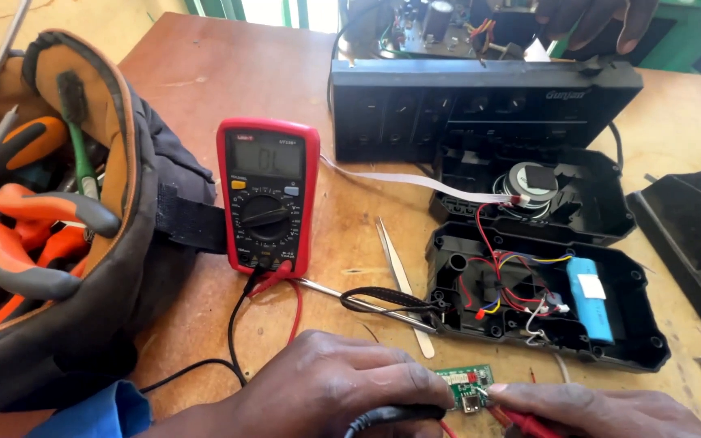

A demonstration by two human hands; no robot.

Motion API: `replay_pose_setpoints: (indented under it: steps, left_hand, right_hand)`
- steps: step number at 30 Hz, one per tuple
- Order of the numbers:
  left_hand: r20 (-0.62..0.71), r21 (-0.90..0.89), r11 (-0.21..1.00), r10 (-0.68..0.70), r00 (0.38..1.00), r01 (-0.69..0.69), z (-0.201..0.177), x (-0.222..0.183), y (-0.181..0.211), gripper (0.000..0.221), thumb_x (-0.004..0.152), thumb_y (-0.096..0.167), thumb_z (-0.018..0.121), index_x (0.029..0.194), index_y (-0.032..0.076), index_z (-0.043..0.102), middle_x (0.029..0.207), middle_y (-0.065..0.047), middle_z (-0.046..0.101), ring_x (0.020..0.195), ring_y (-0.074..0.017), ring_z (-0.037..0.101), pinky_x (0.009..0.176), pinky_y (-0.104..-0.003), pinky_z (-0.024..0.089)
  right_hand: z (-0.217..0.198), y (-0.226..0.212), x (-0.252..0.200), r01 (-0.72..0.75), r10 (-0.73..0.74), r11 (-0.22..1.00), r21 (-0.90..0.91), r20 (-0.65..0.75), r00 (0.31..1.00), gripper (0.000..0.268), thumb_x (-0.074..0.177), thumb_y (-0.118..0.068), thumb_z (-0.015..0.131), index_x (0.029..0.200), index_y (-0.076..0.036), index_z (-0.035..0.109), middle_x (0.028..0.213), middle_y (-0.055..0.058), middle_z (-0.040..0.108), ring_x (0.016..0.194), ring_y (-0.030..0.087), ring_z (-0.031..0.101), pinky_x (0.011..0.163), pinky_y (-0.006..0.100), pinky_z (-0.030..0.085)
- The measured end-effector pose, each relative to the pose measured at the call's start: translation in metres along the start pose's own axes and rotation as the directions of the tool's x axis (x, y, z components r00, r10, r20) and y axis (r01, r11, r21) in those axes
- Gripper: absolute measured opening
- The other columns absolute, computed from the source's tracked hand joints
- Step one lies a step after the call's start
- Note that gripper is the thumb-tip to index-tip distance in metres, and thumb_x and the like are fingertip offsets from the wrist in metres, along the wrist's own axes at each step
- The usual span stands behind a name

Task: Soldering wires to a PCB and testing the connections using a multimeter on a workbench.

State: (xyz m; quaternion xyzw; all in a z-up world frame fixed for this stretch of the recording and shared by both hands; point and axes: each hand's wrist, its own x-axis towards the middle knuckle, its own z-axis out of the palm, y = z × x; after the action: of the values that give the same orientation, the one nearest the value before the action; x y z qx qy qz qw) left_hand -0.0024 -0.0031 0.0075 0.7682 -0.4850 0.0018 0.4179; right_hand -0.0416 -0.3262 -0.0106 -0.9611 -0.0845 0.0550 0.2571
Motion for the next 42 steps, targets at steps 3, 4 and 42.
replay_pose_setpoints:
  steps: [3,4,42]
  left_hand:
    - [0.008,-0.010,1.000,0.004,1.000,-0.004,0.000,0.002,-0.002,0.023,0.108,0.031,0.051,0.118,0.013,0.062,0.101,-0.002,0.072,0.086,-0.0202,0.076,0.070,-0.031,0.055]
    - [0.014,-0.015,1.000,0.001,1.000,-0.001,0.000,0.002,-0.002,0.022,0.108,0.029,0.051,0.119,0.014,0.062,0.102,-0.003,0.072,0.086,-0.0204,0.075,0.071,-0.031,0.055]
    - [-0.171,-0.298,0.896,-0.389,0.905,0.329,0.028,0.035,0.040,0.039,0.101,0.049,0.050,0.116,0.015,0.061,0.088,0.004,0.071,0.069,-0.0087,0.058,0.062,-0.027,0.048]
  right_hand:
    - [0.006,0.001,0.005,0.078,-0.083,0.992,0.104,0.040,0.996,0.045,0.063,-0.050,0.094,0.107,-0.052,0.104,0.101,-0.026,0.110,0.098,-0.006,0.102,0.083,0.017,0.069]
    - [0.007,0.002,0.006,0.005,-0.025,0.984,0.181,0.110,0.994,0.043,0.063,-0.047,0.096,0.104,-0.049,0.107,0.102,-0.024,0.113,0.097,-0.006,0.105,0.085,0.015,0.071]
    - [-0.006,-0.019,0.001,0.110,-0.034,0.555,0.825,-0.109,0.993,0.045,0.076,0.003,0.084,0.120,0.001,0.081,0.081,0.022,0.090,0.066,0.019,0.077,0.057,0.029,0.060]
